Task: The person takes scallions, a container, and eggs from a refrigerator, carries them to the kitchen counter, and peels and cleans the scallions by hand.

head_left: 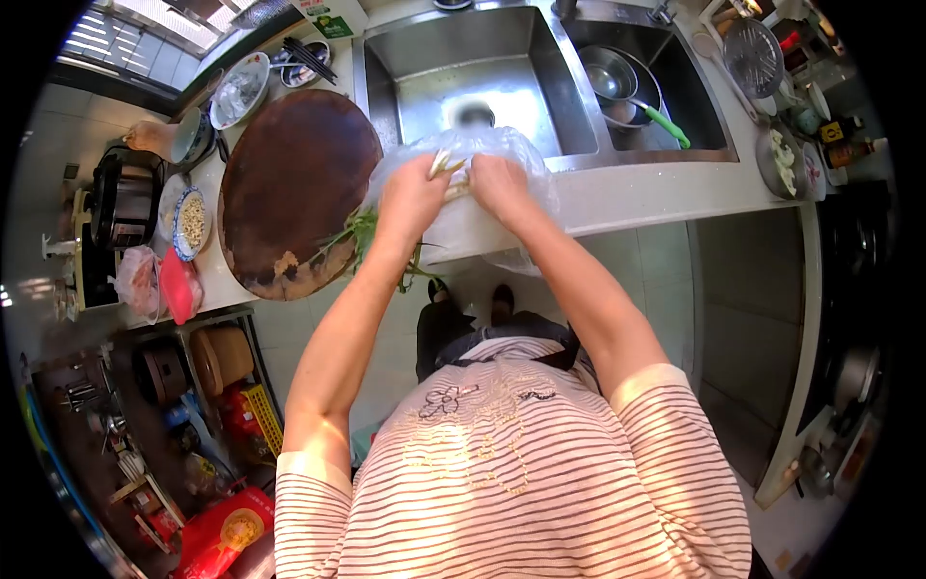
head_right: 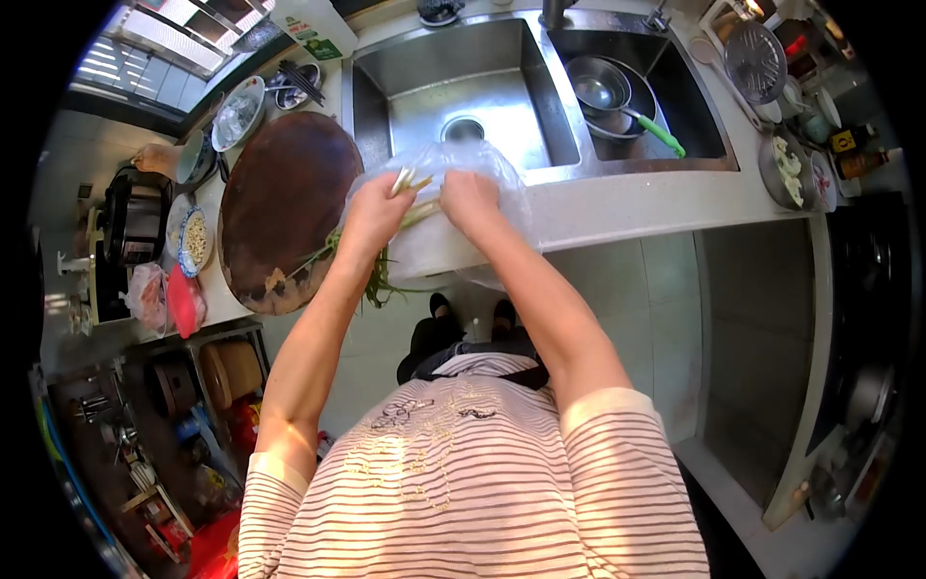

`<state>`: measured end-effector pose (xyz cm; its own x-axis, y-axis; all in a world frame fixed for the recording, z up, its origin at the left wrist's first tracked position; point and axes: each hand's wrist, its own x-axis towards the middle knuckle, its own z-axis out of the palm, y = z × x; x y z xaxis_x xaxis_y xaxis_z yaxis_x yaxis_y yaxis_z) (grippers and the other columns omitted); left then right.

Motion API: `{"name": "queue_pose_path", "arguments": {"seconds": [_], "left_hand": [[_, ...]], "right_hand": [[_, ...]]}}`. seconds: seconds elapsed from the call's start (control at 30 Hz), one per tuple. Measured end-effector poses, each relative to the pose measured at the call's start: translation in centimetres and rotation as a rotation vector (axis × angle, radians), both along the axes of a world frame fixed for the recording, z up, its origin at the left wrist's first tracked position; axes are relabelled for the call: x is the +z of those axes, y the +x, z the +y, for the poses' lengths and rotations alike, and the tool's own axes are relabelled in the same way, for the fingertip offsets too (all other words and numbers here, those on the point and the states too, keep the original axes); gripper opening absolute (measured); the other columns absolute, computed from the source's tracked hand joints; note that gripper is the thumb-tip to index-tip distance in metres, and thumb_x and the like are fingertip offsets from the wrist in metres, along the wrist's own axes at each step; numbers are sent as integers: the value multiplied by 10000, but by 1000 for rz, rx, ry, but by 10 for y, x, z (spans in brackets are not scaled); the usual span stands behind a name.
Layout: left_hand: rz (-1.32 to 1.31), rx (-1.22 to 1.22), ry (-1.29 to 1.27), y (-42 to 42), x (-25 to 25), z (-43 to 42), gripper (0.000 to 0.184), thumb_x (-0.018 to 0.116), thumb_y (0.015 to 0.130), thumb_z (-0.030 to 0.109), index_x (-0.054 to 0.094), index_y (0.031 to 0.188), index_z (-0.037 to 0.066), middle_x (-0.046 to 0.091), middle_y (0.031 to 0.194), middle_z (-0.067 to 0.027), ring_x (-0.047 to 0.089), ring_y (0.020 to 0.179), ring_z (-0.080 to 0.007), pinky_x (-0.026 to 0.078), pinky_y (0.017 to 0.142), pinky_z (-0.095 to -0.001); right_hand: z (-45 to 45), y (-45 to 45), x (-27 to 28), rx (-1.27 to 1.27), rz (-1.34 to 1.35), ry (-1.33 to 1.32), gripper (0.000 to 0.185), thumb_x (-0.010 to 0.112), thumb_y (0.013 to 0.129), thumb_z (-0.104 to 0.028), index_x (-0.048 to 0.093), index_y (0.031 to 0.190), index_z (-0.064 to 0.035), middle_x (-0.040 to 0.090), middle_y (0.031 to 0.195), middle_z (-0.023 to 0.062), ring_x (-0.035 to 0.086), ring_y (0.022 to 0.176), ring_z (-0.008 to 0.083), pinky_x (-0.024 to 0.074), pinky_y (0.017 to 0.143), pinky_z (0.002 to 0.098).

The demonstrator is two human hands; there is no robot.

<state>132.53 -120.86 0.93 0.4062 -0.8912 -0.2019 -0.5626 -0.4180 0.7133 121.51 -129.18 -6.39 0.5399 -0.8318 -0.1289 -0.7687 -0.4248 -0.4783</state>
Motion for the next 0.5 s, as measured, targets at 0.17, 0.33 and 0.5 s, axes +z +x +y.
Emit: {"name": "queue_pose_path", "arguments": {"seconds": [0.17,0.33,0.5], "left_hand": [[621,46,150,31,-38,8,104,578,738,70,609,811,4,544,644,-7,491,573,-109,375,520,-243],[751,68,170,32,-46,13,134,598,714,17,613,845,-6,590,681,-41,541,579,-120,421,545,-227],[708,10,140,30,-49,8,191,627,687,-16,611,878,-18,622,722,-72,594,632,-140,473,602,-246]], "right_hand": [[16,-16,-7,67,-158,-19,196,536,760,-144,647,905,-70,629,874,143,594,848,326,467,744,417],[26,-24,-3,72,-484,-127,218,559,742,-110,634,947,-110,589,997,80,552,932,288,444,792,398],[31,-27,3,127,-567,-242,185,585,721,-117,637,899,-114,590,933,47,556,903,248,434,760,374]]}}
